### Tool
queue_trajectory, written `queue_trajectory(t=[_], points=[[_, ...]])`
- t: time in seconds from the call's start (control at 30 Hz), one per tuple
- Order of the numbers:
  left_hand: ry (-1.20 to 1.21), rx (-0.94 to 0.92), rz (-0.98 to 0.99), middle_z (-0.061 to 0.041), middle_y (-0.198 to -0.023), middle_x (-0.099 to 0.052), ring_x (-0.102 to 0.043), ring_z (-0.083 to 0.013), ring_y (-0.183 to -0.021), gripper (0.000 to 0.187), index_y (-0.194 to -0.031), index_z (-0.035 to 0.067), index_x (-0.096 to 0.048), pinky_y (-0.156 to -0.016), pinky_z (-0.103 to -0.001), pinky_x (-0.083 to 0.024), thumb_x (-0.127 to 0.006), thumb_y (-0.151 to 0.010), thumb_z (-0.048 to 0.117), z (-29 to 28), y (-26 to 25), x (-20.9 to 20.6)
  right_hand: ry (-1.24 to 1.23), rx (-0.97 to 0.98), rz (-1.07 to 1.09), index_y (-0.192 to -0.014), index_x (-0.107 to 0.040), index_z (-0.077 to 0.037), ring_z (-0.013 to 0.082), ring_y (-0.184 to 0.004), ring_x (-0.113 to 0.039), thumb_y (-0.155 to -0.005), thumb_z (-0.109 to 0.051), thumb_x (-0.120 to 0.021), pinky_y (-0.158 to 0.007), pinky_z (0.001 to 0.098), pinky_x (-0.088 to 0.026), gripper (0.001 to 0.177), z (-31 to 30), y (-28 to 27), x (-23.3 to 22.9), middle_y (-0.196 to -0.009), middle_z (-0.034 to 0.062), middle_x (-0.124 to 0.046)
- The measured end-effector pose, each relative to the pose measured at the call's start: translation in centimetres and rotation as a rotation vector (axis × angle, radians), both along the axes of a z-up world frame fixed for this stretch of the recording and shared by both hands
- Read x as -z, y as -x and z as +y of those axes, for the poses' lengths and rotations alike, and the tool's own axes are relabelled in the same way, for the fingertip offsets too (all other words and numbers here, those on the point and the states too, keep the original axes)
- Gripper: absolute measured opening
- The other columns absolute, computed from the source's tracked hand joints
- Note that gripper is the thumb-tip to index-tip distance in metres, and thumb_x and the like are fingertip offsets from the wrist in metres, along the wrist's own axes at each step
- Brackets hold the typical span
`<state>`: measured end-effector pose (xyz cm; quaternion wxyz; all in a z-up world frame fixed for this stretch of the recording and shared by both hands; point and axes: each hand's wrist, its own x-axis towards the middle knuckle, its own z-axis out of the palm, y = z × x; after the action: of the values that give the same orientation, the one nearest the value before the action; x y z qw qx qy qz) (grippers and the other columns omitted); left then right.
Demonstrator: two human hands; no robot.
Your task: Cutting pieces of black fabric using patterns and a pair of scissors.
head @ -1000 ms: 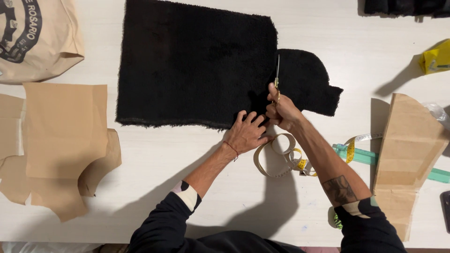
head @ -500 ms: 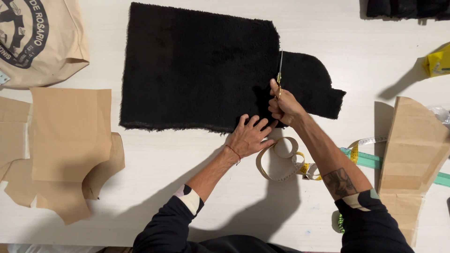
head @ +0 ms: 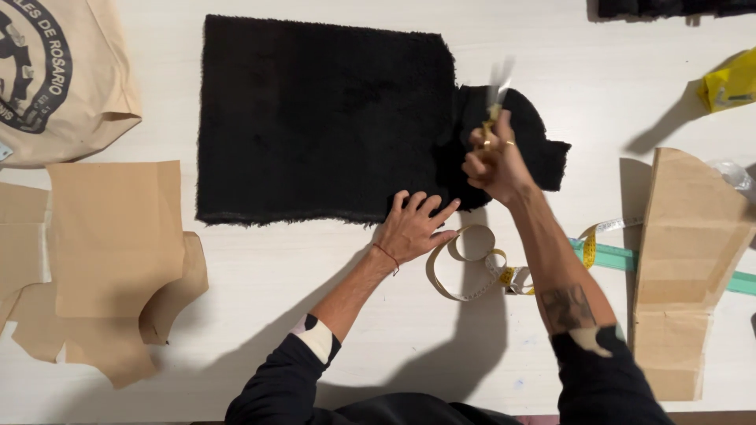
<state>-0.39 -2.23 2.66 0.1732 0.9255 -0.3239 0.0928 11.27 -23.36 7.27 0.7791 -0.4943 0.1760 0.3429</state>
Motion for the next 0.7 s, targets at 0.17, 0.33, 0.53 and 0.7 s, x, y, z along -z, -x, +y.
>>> queue_trajectory(t=[0.17,0.33,0.53,0.7], points=[[0.328,-0.056,0.049,-0.002,-0.11,-0.059,-0.052,-0.0231,-0.111,0.043,-0.127,0.017,-0.071,-0.099,-0.049,-0.038,-0.069,-0.097,0.047,0.0,-3.0,-1.1,0.327,0.169,-0.418,-0.109,-0.042,-0.013,0.0147,-0.063,-0.06,-0.097,-0.054,-0.061,-0.052,0.0264,-0.041,0.047,-5.9,4.4,2.5,-0.071,0.0044,-0.066],[0.343,-0.154,0.106,-0.002,-0.117,-0.059,-0.052,-0.0236,-0.115,0.031,-0.117,0.013,-0.075,-0.099,-0.047,-0.038,-0.075,-0.094,0.033,-1.9,-11.6,-4.6,1.095,0.287,-0.508,-0.114,-0.042,-0.002,0.0217,-0.077,-0.072,-0.089,-0.031,-0.086,-0.063,0.034,-0.059,0.058,-10.2,7.2,2.6,-0.092,0.0096,-0.074],[0.104,-0.14,-0.098,-0.008,-0.122,-0.057,-0.048,-0.0287,-0.114,0.041,-0.117,0.004,-0.073,-0.096,-0.051,-0.036,-0.078,-0.087,0.032,-5.8,-20.5,-1.3,1.696,0.296,-0.589,-0.108,-0.05,0.002,0.0306,-0.079,-0.068,-0.067,-0.035,-0.103,-0.062,0.041,-0.061,0.077,-12.7,7.4,4.2,-0.092,0.0173,-0.068],[0.009,-0.085,-0.025,-0.009,-0.126,-0.058,-0.05,-0.0275,-0.121,0.031,-0.101,0.005,-0.07,-0.103,-0.051,-0.035,-0.081,-0.083,0.027,-7.7,-20.8,-0.5,1.536,0.242,-0.36,-0.116,-0.052,-0.002,0.0247,-0.083,-0.069,-0.079,-0.025,-0.095,-0.062,0.0342,-0.064,0.062,-14.1,6.0,7.2,-0.097,0.0132,-0.066]])
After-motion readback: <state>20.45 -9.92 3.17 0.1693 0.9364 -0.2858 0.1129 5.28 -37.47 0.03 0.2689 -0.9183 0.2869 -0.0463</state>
